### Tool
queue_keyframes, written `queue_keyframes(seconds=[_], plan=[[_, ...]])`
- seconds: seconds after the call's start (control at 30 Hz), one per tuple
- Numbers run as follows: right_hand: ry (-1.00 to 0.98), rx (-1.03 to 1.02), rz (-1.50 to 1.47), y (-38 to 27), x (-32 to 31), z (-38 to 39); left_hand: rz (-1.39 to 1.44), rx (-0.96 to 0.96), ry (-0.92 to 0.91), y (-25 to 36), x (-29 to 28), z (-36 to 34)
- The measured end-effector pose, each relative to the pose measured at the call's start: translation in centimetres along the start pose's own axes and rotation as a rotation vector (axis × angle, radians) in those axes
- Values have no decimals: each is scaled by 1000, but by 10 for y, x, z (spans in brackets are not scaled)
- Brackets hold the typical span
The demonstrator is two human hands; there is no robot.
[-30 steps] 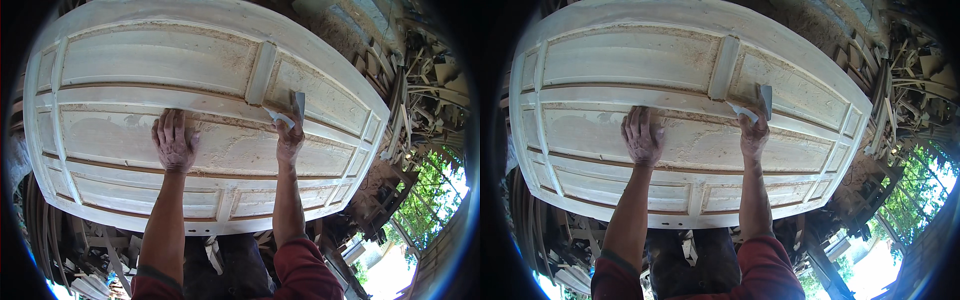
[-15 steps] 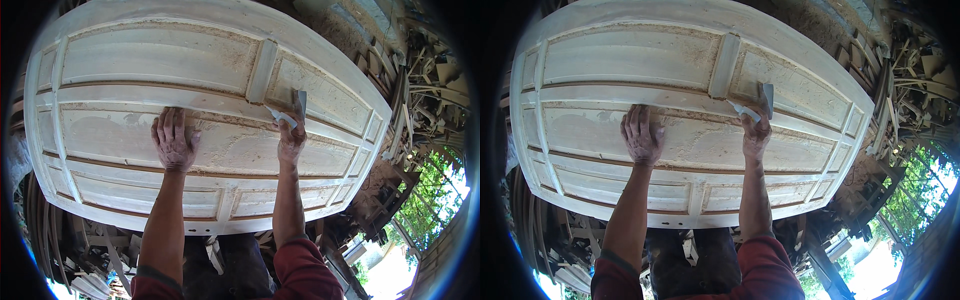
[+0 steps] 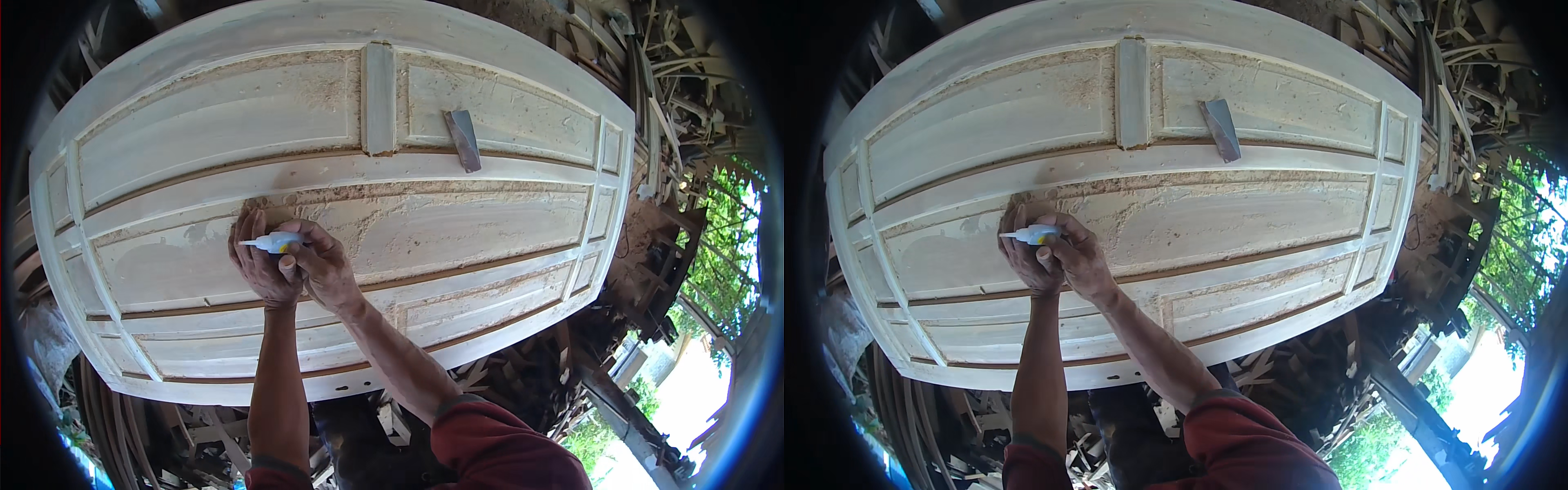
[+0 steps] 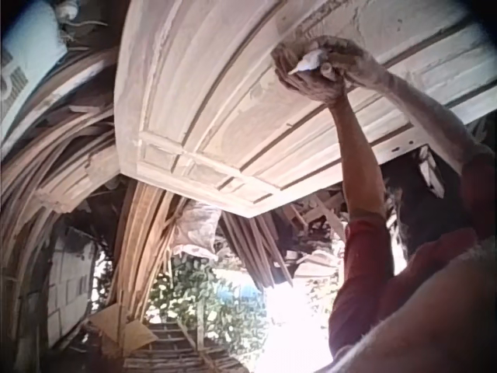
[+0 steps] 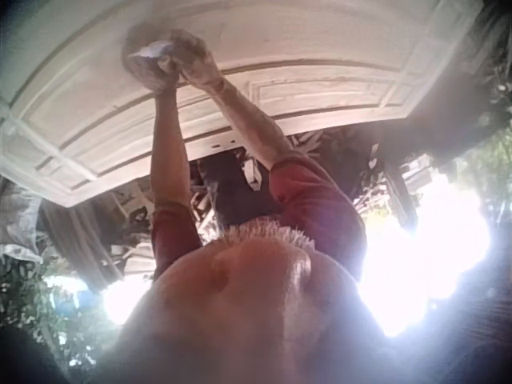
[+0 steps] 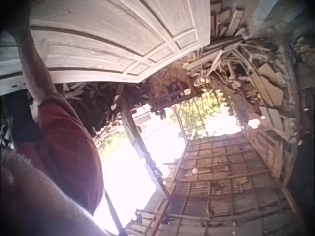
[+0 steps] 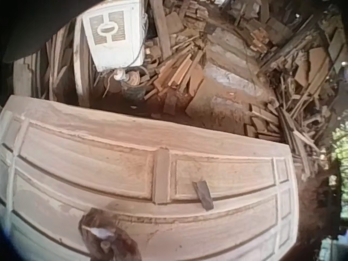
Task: The person sands the surface and grooves of a wooden door using a piece of sandpaper and applies adhesive from a small tube to a wooden block.
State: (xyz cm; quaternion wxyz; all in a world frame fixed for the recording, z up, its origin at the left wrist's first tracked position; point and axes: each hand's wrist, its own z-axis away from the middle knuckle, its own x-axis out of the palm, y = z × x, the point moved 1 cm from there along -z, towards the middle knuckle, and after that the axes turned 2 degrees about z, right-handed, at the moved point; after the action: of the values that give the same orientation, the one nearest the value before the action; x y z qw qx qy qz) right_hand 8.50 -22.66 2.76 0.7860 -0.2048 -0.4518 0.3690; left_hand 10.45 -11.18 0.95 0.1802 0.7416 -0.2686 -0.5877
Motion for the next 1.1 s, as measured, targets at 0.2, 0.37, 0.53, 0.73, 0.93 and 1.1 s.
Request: queue_keyframes(seconds=[0.2, 0.37, 0.53, 0.73, 0.93, 1.1], plan=[[-191, -160, 492, -15, -3, -2, 35, 35, 68, -1, -4, 4], [442, -909, 1470, -118, -48, -18, 68, 21, 82, 0, -5, 4], [600, -896, 1922, -174, -143, -64, 12, 31, 126, 3, -1, 2], [214, -693, 1861, -162, -96, -71, -23, -8, 86, 0, 4, 8], [188, -447, 1874, -157, -74, -68, -57, 1, 69, 3, 1, 3], [59, -361, 1669, -169, -80, -54, -58, 10, 90, -1, -3, 3]])
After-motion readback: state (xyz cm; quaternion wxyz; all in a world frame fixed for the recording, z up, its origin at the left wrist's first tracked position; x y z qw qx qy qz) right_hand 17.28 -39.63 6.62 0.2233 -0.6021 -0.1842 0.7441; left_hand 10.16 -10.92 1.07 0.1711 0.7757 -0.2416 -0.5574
